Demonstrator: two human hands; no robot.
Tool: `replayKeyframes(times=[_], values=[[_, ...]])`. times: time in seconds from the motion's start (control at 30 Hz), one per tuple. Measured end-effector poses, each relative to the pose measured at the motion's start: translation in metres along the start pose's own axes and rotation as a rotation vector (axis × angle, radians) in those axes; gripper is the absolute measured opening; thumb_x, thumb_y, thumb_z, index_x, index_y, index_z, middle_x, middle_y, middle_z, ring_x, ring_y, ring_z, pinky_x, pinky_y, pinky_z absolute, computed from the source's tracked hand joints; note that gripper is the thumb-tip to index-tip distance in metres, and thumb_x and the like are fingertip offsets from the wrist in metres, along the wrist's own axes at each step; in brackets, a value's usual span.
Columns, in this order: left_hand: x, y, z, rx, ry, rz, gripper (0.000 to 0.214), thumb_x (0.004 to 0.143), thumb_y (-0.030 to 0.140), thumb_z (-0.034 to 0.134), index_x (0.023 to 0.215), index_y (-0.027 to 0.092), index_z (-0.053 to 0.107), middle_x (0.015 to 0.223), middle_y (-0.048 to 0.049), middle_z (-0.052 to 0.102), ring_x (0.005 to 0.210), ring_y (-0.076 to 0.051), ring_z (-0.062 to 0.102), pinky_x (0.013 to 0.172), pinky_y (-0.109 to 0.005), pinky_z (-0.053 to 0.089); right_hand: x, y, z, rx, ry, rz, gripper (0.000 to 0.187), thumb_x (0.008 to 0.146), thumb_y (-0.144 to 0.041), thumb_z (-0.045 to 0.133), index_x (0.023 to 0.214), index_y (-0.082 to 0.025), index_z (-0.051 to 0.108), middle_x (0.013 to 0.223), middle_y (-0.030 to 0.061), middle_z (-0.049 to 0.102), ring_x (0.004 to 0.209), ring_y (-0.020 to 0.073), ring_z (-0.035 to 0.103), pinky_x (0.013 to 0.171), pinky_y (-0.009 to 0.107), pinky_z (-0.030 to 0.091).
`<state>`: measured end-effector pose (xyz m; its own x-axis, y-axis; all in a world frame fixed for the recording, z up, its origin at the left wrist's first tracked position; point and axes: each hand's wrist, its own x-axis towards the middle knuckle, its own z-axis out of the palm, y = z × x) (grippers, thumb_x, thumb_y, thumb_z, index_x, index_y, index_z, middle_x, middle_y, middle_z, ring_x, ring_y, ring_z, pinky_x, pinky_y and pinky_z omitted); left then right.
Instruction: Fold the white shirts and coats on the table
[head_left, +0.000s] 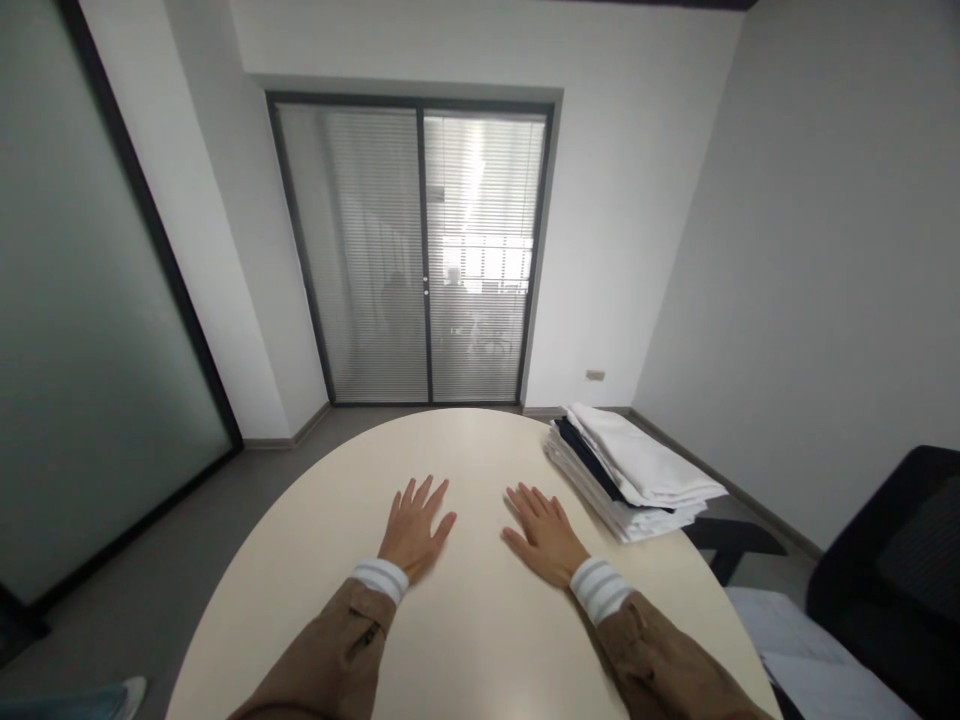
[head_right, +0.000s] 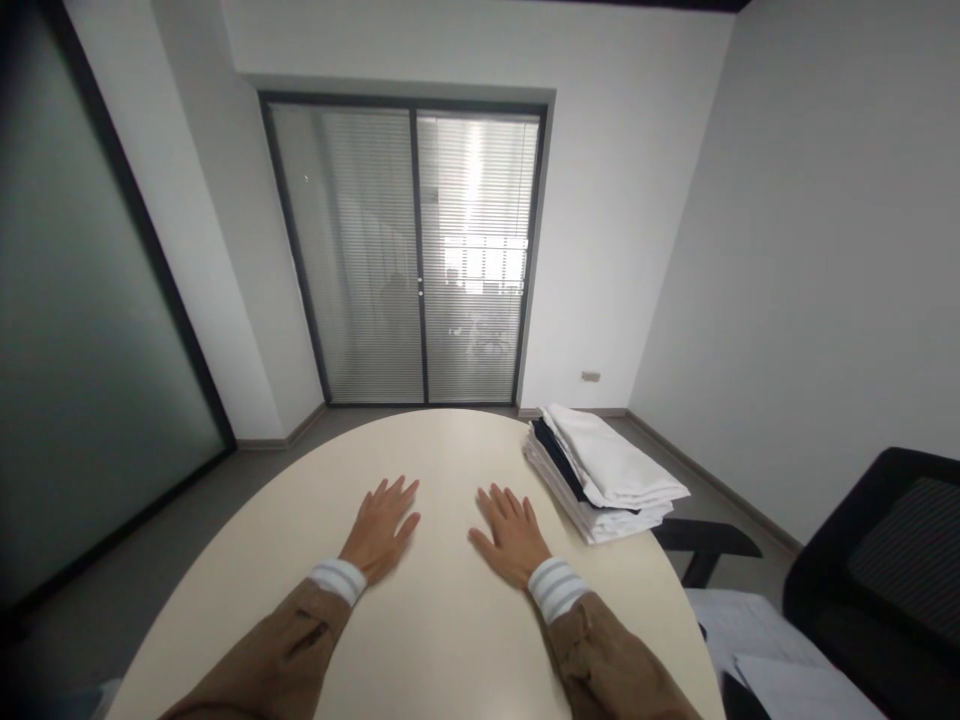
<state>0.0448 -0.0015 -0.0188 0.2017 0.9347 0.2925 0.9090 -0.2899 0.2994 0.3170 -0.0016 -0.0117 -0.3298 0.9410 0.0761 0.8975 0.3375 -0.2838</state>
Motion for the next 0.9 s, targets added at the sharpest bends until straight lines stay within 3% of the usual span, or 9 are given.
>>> replayKeyframes(times=[0.1,0.23,0.33,0.47,0.53,0.63,0.9], values=[[-0.003,0.0,0.004,0.052,-0.054,-0.012,0.062,0.094,0.054,0.04,0.151,0.031,0.033,0.162,-0.005,0.019,0.149,-0.035,0.009,0.117,-0.058,0.01,-0.002,-0.002,-0.006,0.013,-0.036,-0.028,0.071,0.093,-0.062,0.031,0.154,-0.026,0.025,0.161,0.0068,0.023,0.149,0.028,0.016,0.119,0.049,0.007],[-0.004,-0.001,0.011,0.104,-0.194,-0.036,0.066,0.091,0.059,0.041,0.151,0.031,0.035,0.161,-0.0063,0.022,0.148,-0.037,0.01,0.117,-0.06,0.007,-0.003,-0.006,-0.006,-0.012,-0.078,-0.036,0.069,0.093,-0.062,0.032,0.151,-0.026,0.035,0.16,0.0075,0.027,0.148,0.0289,0.018,0.119,0.049,0.008],[-0.005,-0.001,0.012,0.121,-0.187,-0.037,0.067,0.092,0.061,0.037,0.151,0.032,0.033,0.161,-0.0059,0.022,0.148,-0.037,0.011,0.116,-0.062,0.003,-0.004,-0.009,-0.006,-0.064,-0.014,-0.034,0.071,0.091,-0.067,0.031,0.151,-0.028,0.035,0.161,0.0069,0.023,0.149,0.0313,0.013,0.118,0.054,0.002],[-0.005,0.0,0.011,0.151,-0.12,-0.045,0.074,0.088,0.073,0.033,0.151,0.034,0.034,0.162,-0.0055,0.018,0.148,-0.042,0.002,0.112,-0.066,-0.008,-0.002,-0.008,-0.006,-0.139,0.108,0.031,0.081,0.087,-0.076,0.03,0.154,-0.03,0.026,0.164,0.0042,0.007,0.149,0.035,-0.004,0.115,0.059,-0.005],[-0.005,-0.001,0.011,0.152,-0.097,-0.075,0.08,0.085,0.078,0.031,0.152,0.034,0.031,0.163,-0.0062,0.013,0.147,-0.044,-0.003,0.111,-0.067,-0.008,0.0,-0.006,-0.005,-0.124,0.039,0.102,0.084,0.086,-0.078,0.027,0.154,-0.03,0.024,0.164,0.0054,0.009,0.149,0.0367,-0.001,0.115,0.06,-0.002],[-0.004,-0.002,0.012,0.128,-0.165,-0.121,0.085,0.082,0.082,0.029,0.153,0.033,0.028,0.163,-0.0076,0.015,0.147,-0.046,0.0,0.111,-0.069,-0.004,0.003,-0.002,-0.001,-0.104,-0.065,0.142,0.087,0.084,-0.08,0.027,0.155,-0.029,0.024,0.163,0.007,0.013,0.149,0.0378,0.004,0.115,0.06,0.001],[-0.004,-0.004,0.014,0.119,-0.189,-0.123,0.084,0.083,0.081,0.031,0.152,0.033,0.03,0.162,-0.0074,0.017,0.147,-0.045,0.004,0.111,-0.07,-0.001,0.004,0.0,0.001,-0.11,-0.071,0.14,0.087,0.084,-0.079,0.029,0.155,-0.029,0.021,0.164,0.0063,0.011,0.149,0.0372,0.002,0.115,0.058,-0.001]])
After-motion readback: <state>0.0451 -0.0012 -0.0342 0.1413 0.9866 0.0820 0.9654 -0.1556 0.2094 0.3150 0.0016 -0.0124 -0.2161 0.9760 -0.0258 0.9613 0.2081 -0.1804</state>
